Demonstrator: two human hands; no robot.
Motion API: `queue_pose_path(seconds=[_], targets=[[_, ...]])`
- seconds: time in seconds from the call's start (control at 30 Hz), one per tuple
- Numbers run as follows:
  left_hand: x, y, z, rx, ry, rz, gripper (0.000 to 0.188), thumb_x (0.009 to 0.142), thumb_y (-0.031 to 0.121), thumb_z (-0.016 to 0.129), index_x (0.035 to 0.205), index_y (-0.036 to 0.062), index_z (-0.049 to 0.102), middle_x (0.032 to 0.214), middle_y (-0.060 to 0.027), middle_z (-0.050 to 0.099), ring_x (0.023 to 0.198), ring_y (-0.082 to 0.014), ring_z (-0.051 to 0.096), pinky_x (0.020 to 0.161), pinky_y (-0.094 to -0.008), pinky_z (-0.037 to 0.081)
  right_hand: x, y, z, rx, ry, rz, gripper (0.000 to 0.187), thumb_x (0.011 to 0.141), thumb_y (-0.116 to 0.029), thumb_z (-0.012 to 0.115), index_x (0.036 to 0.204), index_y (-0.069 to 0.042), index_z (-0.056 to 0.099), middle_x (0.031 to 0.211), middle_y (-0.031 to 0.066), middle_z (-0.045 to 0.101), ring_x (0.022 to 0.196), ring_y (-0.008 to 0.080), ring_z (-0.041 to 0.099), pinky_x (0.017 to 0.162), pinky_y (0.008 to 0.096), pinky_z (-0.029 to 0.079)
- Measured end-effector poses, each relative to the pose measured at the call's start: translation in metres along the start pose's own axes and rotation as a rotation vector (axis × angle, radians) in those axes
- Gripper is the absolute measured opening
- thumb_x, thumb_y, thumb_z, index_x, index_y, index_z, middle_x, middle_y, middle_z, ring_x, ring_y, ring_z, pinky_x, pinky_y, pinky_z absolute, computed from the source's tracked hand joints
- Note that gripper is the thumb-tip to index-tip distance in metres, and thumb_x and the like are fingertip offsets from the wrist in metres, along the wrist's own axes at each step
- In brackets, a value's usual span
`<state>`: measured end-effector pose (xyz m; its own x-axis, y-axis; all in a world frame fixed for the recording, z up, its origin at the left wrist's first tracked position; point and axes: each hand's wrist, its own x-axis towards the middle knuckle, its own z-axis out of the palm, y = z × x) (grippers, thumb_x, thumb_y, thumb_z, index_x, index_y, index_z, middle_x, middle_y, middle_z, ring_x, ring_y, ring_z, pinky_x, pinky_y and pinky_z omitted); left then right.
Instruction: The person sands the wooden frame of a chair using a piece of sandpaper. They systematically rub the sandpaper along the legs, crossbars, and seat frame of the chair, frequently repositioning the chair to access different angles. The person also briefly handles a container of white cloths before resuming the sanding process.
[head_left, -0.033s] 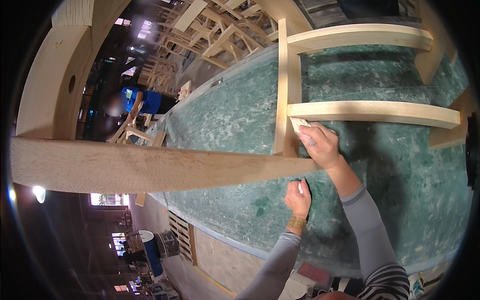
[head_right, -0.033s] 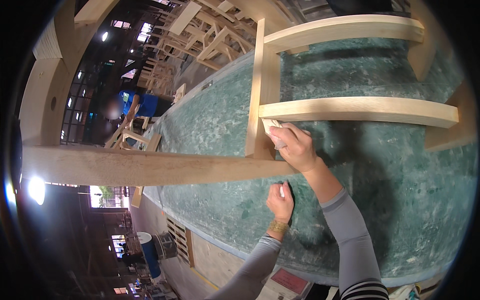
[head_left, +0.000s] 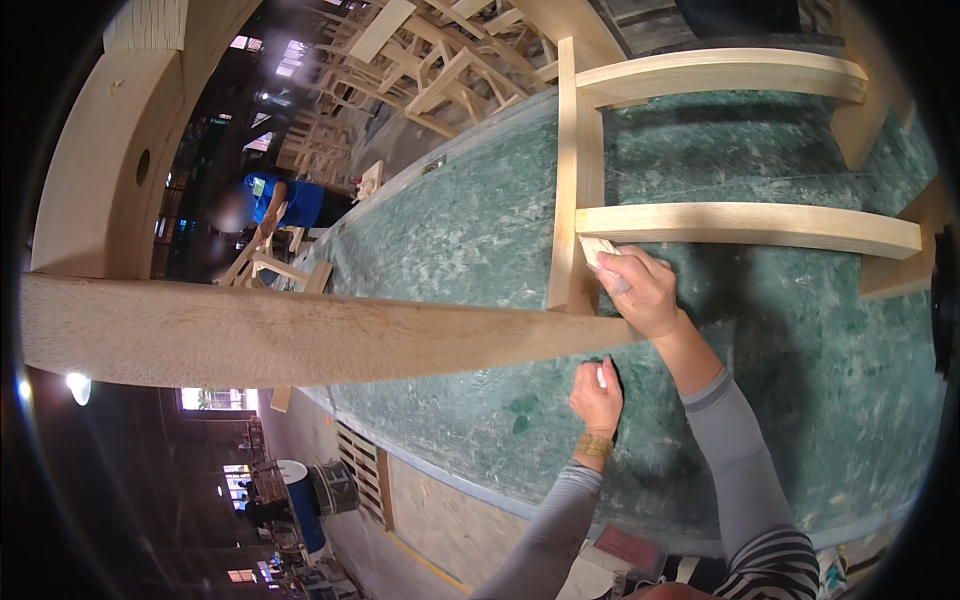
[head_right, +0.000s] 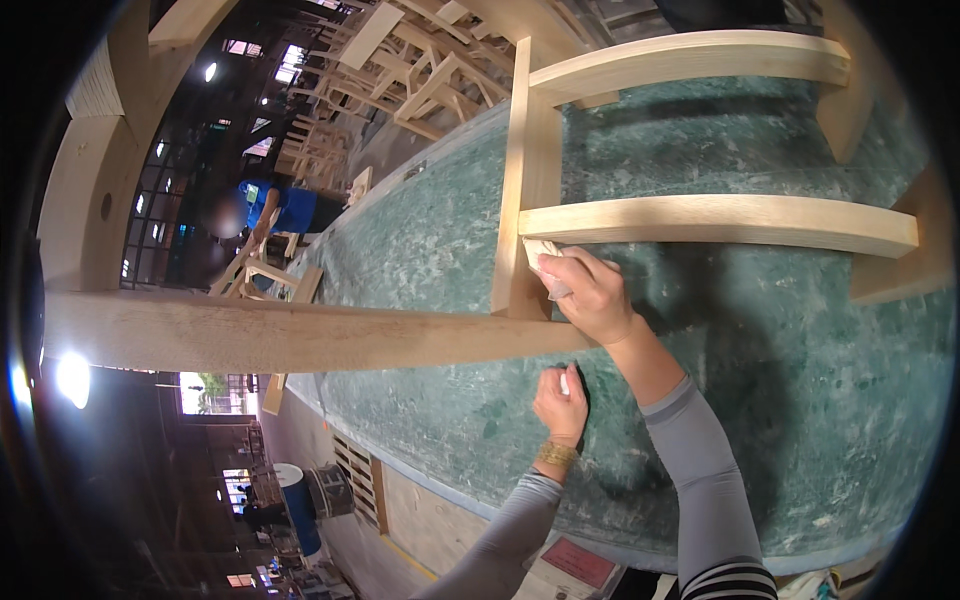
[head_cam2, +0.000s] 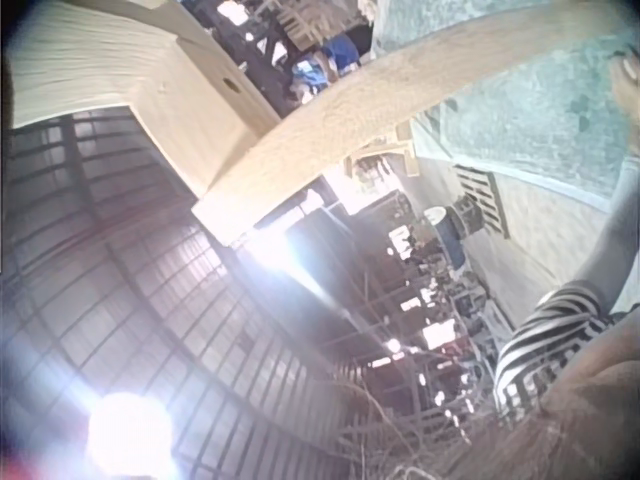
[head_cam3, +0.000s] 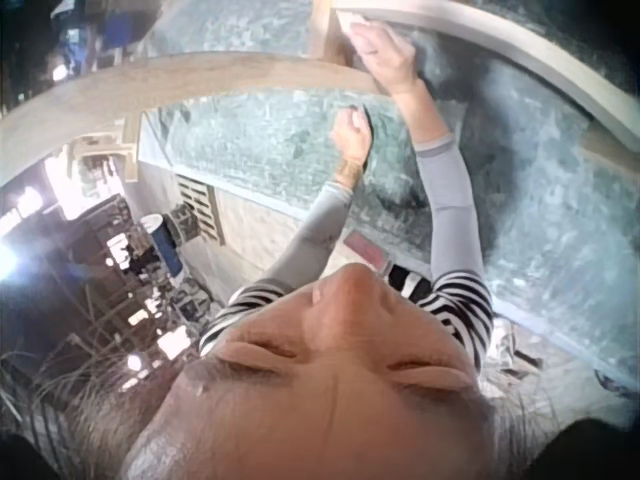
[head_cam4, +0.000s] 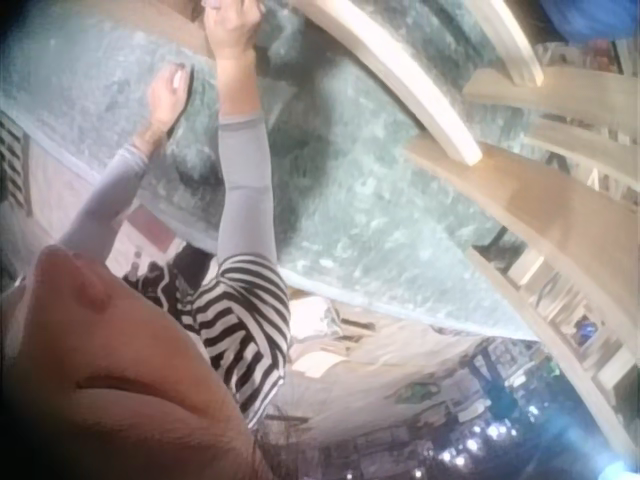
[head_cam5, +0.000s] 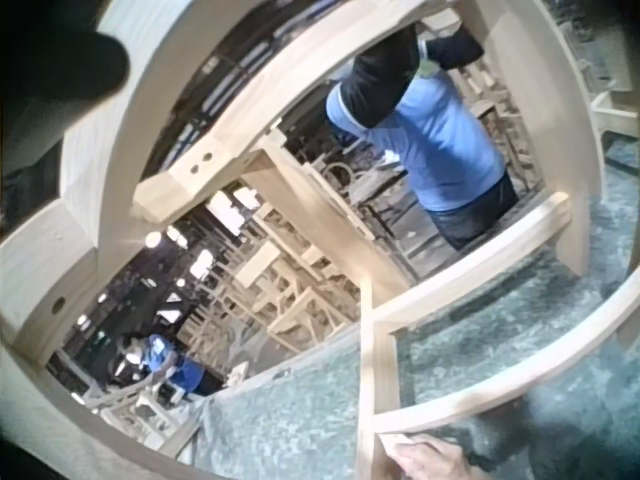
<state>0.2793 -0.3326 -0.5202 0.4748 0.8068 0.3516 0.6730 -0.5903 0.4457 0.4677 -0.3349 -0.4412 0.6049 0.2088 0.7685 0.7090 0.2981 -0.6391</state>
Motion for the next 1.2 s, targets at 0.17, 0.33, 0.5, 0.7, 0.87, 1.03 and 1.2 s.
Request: queue_pose_path(seconds=[0.17, 0.33, 0.5, 0.7, 0.87, 1.03, 1.2], targets=[[0.005, 0.0, 0.002, 0.02, -0.003, 0.006, 0.02, 0.086, 0.022, 0.064, 0.073, 0.0082, 0.056, 0.074, -0.0096, 0.058, 0.064, -0.0338, 0.057, 0.055, -0.0422, 0.044, 0.001, 0.008, 0.001, -0.014, -0.031, -0.016, 0.025, 0.068, 0.007, 0.072, 0.089, -0.002, 0.062, 0.079, 0.0153, 0.064, 0.066, 0.0303, 0.065, 0.054, 0.0338, 0.052], [0.005, 0.0, 0.003, 0.024, -0.002, 0.006, 0.02, 0.086, 0.021, 0.064, 0.073, 0.0081, 0.056, 0.074, -0.0094, 0.058, 0.063, -0.0337, 0.057, 0.055, -0.042, 0.044, 0.0, 0.01, -0.003, 0.012, -0.016, -0.049, 0.024, 0.068, 0.009, 0.07, 0.087, -0.001, 0.061, 0.075, 0.0144, 0.062, 0.06, 0.0301, 0.062, 0.049, 0.0346, 0.049], [0.005, -0.001, 0.004, 0.003, 0.013, 0.026, 0.02, 0.086, 0.02, 0.064, 0.072, 0.0085, 0.056, 0.073, -0.0097, 0.057, 0.062, -0.0342, 0.056, 0.054, -0.0427, 0.043, 0.004, 0.011, 0.002, 0.013, -0.006, -0.088, 0.022, 0.069, 0.008, 0.07, 0.085, -0.002, 0.061, 0.069, 0.0119, 0.058, 0.055, 0.0279, 0.059, 0.046, 0.0344, 0.047], [0.005, 0.0, 0.004, 0.011, 0.011, 0.014, 0.02, 0.086, 0.02, 0.064, 0.072, 0.0084, 0.055, 0.072, -0.0105, 0.056, 0.061, -0.0349, 0.056, 0.053, -0.0429, 0.042, 0.004, 0.011, 0.001, -0.007, -0.031, -0.064, 0.021, 0.068, 0.01, 0.069, 0.084, -0.001, 0.06, 0.067, 0.0121, 0.057, 0.052, 0.0273, 0.057, 0.044, 0.0345, 0.045], [0.005, 0.0, 0.005, 0.01, 0.007, 0.013, 0.021, 0.086, 0.021, 0.064, 0.072, 0.0082, 0.055, 0.071, -0.011, 0.056, 0.061, -0.0354, 0.056, 0.053, -0.0435, 0.042, 0.002, 0.013, 0.004, 0.019, -0.006, -0.056, 0.021, 0.068, 0.008, 0.068, 0.086, -0.002, 0.061, 0.068, 0.0095, 0.056, 0.056, 0.026, 0.059, 0.047, 0.0347, 0.048], [0.005, -0.001, 0.004, 0.016, -0.002, 0.005, 0.021, 0.086, 0.021, 0.063, 0.072, 0.0083, 0.055, 0.071, -0.0111, 0.057, 0.061, -0.0357, 0.056, 0.054, -0.044, 0.042, 0.001, 0.015, 0.003, 0.017, 0.006, -0.063, 0.02, 0.068, 0.01, 0.069, 0.082, 0.0, 0.059, 0.067, 0.0123, 0.057, 0.053, 0.028, 0.057, 0.044, 0.0341, 0.045], [0.005, -0.002, 0.005, 0.013, 0.01, 0.016, 0.021, 0.086, 0.022, 0.064, 0.072, 0.0085, 0.055, 0.071, -0.0112, 0.057, 0.061, -0.0354, 0.056, 0.053, -0.0439, 0.042, 0.004, 0.013, 0.003, 0.02, 0.006, -0.097, 0.02, 0.069, 0.009, 0.069, 0.082, -0.001, 0.059, 0.067, 0.0124, 0.057, 0.052, 0.0276, 0.057, 0.044, 0.0338, 0.044]])
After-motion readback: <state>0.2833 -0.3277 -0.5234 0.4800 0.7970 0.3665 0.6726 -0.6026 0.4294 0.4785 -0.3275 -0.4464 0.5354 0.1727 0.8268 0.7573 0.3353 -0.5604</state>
